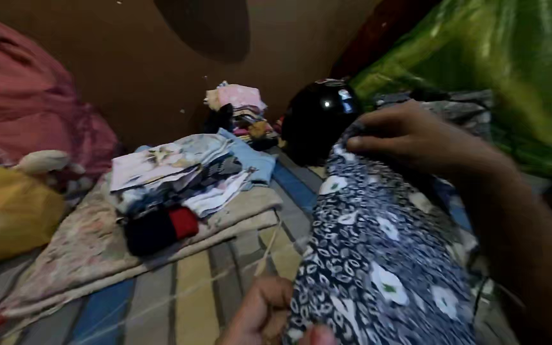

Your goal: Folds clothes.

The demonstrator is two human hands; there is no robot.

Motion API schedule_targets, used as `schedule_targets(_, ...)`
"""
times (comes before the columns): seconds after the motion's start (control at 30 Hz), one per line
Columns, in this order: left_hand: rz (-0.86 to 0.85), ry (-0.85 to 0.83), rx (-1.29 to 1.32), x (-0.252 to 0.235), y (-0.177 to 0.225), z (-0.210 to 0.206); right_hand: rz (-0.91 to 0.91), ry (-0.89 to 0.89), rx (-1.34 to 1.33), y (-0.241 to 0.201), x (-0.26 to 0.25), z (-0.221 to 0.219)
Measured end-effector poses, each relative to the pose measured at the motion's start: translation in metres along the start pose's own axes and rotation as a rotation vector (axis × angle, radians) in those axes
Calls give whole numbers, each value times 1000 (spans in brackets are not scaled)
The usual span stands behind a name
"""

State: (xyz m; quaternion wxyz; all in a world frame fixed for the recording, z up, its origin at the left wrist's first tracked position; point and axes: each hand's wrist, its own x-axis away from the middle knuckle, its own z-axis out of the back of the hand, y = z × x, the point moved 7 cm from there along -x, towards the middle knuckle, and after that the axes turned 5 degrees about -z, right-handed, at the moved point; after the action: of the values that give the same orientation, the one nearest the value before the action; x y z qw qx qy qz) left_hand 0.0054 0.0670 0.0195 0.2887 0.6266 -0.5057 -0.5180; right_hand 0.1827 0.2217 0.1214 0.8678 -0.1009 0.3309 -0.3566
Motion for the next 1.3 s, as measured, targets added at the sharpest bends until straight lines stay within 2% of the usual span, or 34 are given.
schedule_targets(0.13, 283, 138, -66, -10, -55, 13, -164, -216, 77, 50, -30, -60)
schedule_targets(0.23, 397, 216, -272, -14, -87, 32, -240, -223, 139, 64, -22, -104)
schedule_targets(0.27, 402, 181, -362, -15, -91, 36, -207, -201, 148, 56, -13, -111)
schedule_targets(0.33, 362, 3, -567, -17, -88, 39, -115, -183, 177, 28, 13, -117)
schedule_targets(0.43, 314, -202, -787, -22, -77, 45, 79, -238, 172, -11, 68, -119)
schedule_targets(0.5, 347, -222, -809, -25, -73, 53, 161, -325, 103, -18, 107, -122)
schedule_targets(0.57, 388, -202, -810, -27, -72, 60, 122, -414, 79, -9, 137, -126)
schedule_targets(0.6, 402, -202, -804, -28, -71, 62, 113, -410, 88, 0, 148, -127)
schedule_targets(0.67, 441, -241, -769, -29, -71, 63, 168, -283, 106, 16, 162, -127)
schedule_targets(0.73, 475, -317, -701, -28, -71, 61, 203, -132, 47, 27, 172, -125)
schedule_targets(0.83, 460, -459, -588, -27, -66, 55, 228, -9, 29, 30, 182, -122)
schedule_targets(1.07, 408, -698, -563, -17, -51, 38, 182, 20, -256, 36, 194, -102)
schedule_targets(1.17, 370, -585, -473, -22, -55, 29, 67, 54, -305, 46, 195, -96)
schedule_targets(1.3, 476, -173, -216, -33, -74, 30, -303, 145, -340, 60, 192, -92)
